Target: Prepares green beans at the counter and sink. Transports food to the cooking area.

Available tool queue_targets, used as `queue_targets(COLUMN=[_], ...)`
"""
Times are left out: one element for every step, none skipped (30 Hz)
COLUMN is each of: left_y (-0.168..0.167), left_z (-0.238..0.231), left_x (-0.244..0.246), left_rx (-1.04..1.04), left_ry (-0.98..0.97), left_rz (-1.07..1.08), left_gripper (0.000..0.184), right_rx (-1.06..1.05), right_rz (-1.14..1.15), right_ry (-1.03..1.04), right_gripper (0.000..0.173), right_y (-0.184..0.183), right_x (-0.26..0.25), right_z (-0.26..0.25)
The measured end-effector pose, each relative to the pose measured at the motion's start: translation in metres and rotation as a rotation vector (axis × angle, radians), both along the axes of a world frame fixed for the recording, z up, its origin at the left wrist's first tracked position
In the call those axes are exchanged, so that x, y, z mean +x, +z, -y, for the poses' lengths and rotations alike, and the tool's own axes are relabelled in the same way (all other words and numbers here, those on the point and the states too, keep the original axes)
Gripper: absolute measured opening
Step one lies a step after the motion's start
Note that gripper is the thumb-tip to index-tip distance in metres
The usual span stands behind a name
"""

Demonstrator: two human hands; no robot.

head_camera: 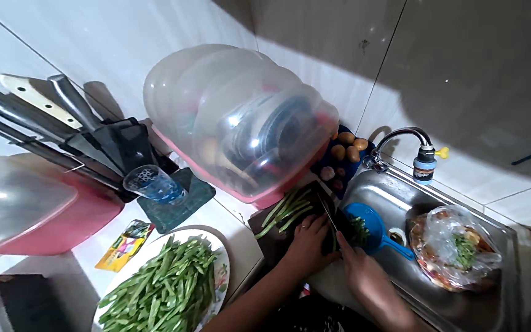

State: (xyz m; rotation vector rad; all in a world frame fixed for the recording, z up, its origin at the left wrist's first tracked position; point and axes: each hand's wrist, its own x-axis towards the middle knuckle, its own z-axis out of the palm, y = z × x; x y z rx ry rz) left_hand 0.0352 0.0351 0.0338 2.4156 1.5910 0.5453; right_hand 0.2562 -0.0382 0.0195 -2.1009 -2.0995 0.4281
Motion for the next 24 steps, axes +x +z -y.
queue_targets(left_y=[0.0,0.001,0.003,0.004,0.003,0.001,-0.001,-0.005,-0.009,-0.011,-0.012,-0.013,-0.013,-0.014,-0.014,-0.015,-0.016,-0.016,-0.015,-0.015,-0.014,-0.015,-0.015,-0.013], left_z=[0.0,0.0,0.001,0.002,0.002,0.002,0.001,0.0,-0.001,-0.002,-0.003,-0.004,-0.004,-0.004,-0.004,-0.004,-0.004,-0.004,-0.004,-0.004,-0.004,-0.004,-0.004,-0.004], left_x=[0.0,0.0,-0.001,-0.001,-0.002,-0.003,-0.004,-0.004,-0.005,-0.005,-0.005,-0.005,-0.004,-0.004,-0.004,-0.004,-0.004,-0.004,-0.004,-0.004,-0.004,-0.004,-0.004,-0.004], left_rx=[0.001,0.001,-0.001,0.005,0.013,0.013,0.009,0.005,0.005,0.009,0.011,0.01,0.009,0.011,0.014,0.016,0.017,0.014,0.007,0.001,0.002,0.008,0.012,0.011], left_ry=[-0.002,-0.006,-0.01,-0.013,-0.016,-0.021,-0.023,-0.024,-0.023,-0.02,-0.018,-0.018,-0.019,-0.019,-0.02,-0.019,-0.017,-0.015,-0.013,-0.012,-0.011,-0.008,-0.005,-0.004], left_rz=[-0.004,-0.006,-0.005,0.006,0.022,0.037,0.055,0.07,0.079,0.083,0.079,0.071,0.063,0.059,0.059,0.059,0.059,0.056,0.05,0.049,0.051,0.055,0.059,0.059], left_gripper=[0.089,0.091,0.092,0.092,0.088,0.083,0.077,0.071,0.067,0.065,0.065,0.064,0.064,0.063,0.063,0.063,0.063,0.063,0.063,0.063,0.063,0.063,0.063,0.063], right_rx=[-0.012,-0.022,-0.031,-0.035,-0.038,-0.043,-0.056,-0.068,-0.067,-0.064,-0.058,-0.052,-0.044,-0.033,-0.023,-0.019,-0.013,-0.008,-0.013,-0.03,-0.051,-0.063,-0.066,-0.067], right_rz=[-0.021,-0.045,-0.071,-0.093,-0.109,-0.123,-0.139,-0.156,-0.166,-0.169,-0.165,-0.157,-0.148,-0.133,-0.117,-0.101,-0.085,-0.076,-0.071,-0.071,-0.073,-0.069,-0.058,-0.049], right_ry=[-0.002,-0.003,-0.007,-0.013,-0.017,-0.024,-0.028,-0.028,-0.025,-0.019,-0.013,-0.008,0.001,0.012,0.025,0.038,0.048,0.054,0.056,0.057,0.067,0.081,0.091,0.098], right_gripper=[0.066,0.064,0.062,0.061,0.06,0.06,0.061,0.06,0.059,0.058,0.058,0.058,0.058,0.058,0.057,0.056,0.056,0.057,0.057,0.056,0.056,0.056,0.056,0.056], right_y=[0.006,0.013,0.019,0.02,0.019,0.015,0.014,0.015,0.015,0.014,0.014,0.014,0.013,0.01,0.007,0.003,-0.002,-0.006,-0.007,-0.003,0.002,0.008,0.011,0.013], right_x=[-0.003,-0.005,-0.006,-0.005,-0.004,-0.003,0.0,0.002,0.006,0.009,0.014,0.019,0.024,0.028,0.032,0.036,0.04,0.043,0.046,0.048,0.05,0.051,0.051,0.05], right_z=[-0.007,-0.014,-0.019,-0.024,-0.027,-0.028,-0.028,-0.026,-0.022,-0.017,-0.011,-0.004,0.003,0.011,0.02,0.029,0.037,0.044,0.05,0.055,0.058,0.061,0.063,0.065])
